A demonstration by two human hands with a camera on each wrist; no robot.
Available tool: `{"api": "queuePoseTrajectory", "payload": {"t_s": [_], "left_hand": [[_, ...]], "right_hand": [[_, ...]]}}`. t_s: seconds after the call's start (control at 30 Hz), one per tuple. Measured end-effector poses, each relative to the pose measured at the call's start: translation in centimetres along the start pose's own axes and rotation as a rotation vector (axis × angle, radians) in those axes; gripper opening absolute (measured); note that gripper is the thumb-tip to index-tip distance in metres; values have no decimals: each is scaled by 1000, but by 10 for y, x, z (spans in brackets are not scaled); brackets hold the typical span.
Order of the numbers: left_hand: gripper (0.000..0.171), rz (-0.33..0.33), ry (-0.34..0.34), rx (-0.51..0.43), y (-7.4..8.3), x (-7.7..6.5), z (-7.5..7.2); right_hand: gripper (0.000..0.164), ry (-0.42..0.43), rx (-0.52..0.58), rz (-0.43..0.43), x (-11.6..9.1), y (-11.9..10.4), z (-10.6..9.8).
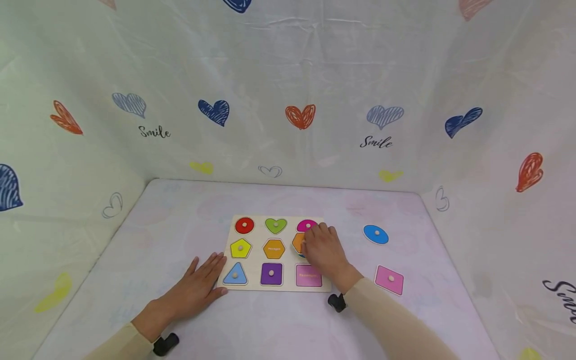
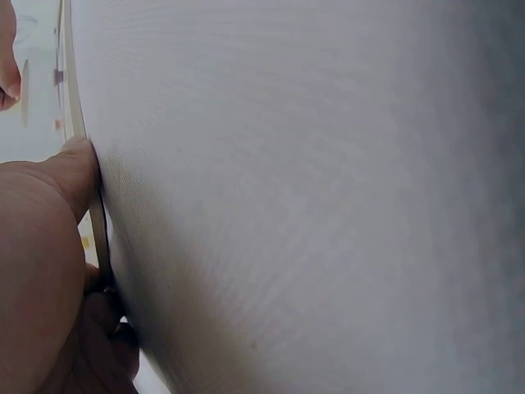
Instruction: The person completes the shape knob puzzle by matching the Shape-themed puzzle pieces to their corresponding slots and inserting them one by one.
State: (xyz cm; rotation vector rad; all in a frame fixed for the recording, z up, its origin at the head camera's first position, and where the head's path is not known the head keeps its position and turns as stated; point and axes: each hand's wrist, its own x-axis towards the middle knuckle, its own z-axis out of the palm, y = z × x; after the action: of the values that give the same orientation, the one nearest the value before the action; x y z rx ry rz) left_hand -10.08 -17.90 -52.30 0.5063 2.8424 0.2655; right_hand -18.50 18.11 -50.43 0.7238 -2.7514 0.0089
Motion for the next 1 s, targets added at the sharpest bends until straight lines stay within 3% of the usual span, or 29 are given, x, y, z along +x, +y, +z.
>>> {"api": "queuePoseTrajectory", "payload": {"t_s": [0.27, 0.4, 1.0], "left_hand": [[85, 2, 0, -7, 1, 1, 1], [86, -2, -4, 2, 1, 1, 2], [85, 4, 1, -5, 2, 0, -1]], "right_hand": [[21, 30, 43, -75, 16, -22, 5], [21, 5, 43, -97, 23, -34, 6], [25, -101, -24, -94, 41, -58, 25]]}}
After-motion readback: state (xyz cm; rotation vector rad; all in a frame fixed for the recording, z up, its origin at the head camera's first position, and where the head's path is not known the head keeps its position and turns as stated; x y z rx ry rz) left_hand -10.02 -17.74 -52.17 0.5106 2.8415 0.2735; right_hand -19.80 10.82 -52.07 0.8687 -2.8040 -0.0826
